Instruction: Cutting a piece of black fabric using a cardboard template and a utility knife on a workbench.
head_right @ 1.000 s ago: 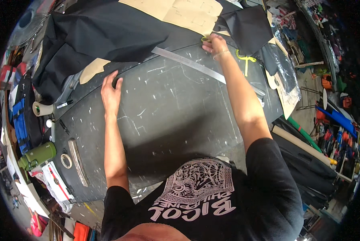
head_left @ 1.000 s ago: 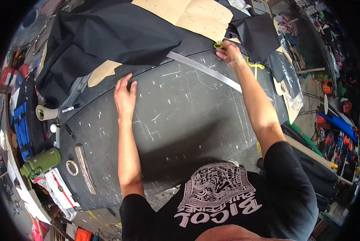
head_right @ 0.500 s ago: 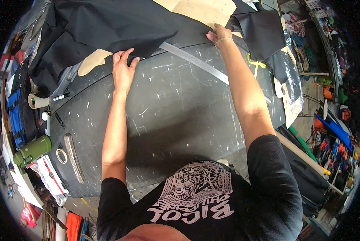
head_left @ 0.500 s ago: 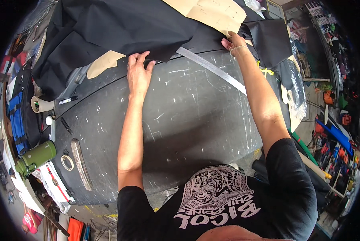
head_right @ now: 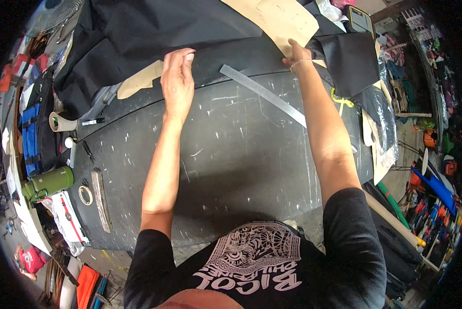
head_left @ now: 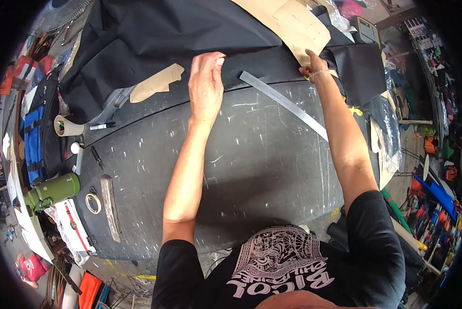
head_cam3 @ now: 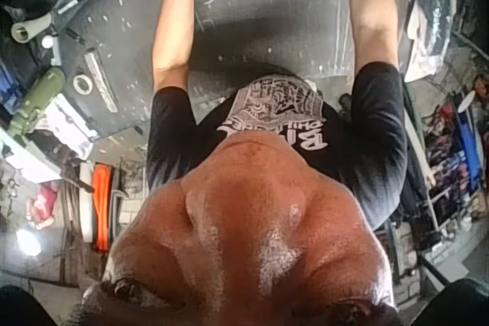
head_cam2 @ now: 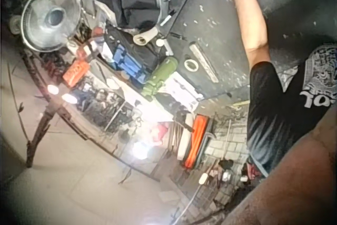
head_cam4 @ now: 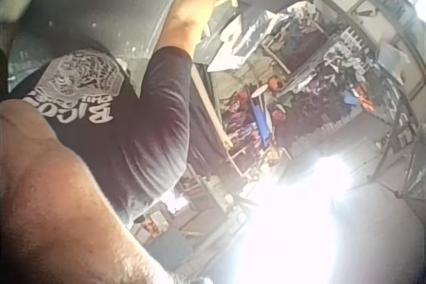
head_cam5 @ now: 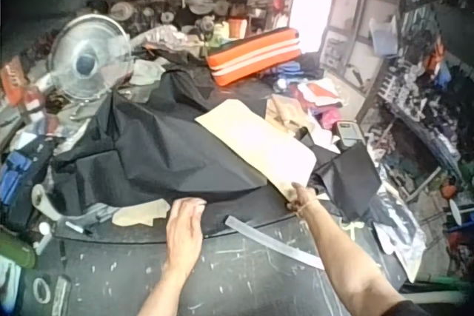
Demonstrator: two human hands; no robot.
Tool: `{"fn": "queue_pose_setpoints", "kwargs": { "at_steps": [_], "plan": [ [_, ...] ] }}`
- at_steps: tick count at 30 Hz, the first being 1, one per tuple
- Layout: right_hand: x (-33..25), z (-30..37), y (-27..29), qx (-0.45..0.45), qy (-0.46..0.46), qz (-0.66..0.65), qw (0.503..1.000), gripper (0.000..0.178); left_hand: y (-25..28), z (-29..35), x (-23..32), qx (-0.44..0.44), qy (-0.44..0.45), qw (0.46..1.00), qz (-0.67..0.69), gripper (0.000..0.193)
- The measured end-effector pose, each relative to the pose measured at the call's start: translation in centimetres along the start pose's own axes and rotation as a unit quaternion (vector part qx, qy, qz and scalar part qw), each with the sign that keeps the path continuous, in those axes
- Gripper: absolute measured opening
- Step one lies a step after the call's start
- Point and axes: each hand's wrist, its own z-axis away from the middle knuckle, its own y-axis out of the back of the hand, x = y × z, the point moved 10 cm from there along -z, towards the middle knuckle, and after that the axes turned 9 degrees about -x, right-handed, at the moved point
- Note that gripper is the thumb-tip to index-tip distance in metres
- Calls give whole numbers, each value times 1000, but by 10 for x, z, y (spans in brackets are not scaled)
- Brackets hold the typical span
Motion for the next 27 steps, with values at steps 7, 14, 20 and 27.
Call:
{"fn": "queue_pose_setpoints", "kwargs": {
  "at_steps": [7,14,20,27],
  "plan": [
    [15,-12,18,37,1,-73,997,39,23,-4,9,12,42,999,17,15],
    [10,-15,-14,-163,-71,-237,955,20,2,-6,13,-7,36,999,24,17],
    [6,79,-108,-276,-98,-258,921,21,-32,16,10,-87,9,995,37,13],
    [65,115,-73,-252,-39,-48,966,26,-35,52,-24,-97,36,993,50,19]
  ]
}}
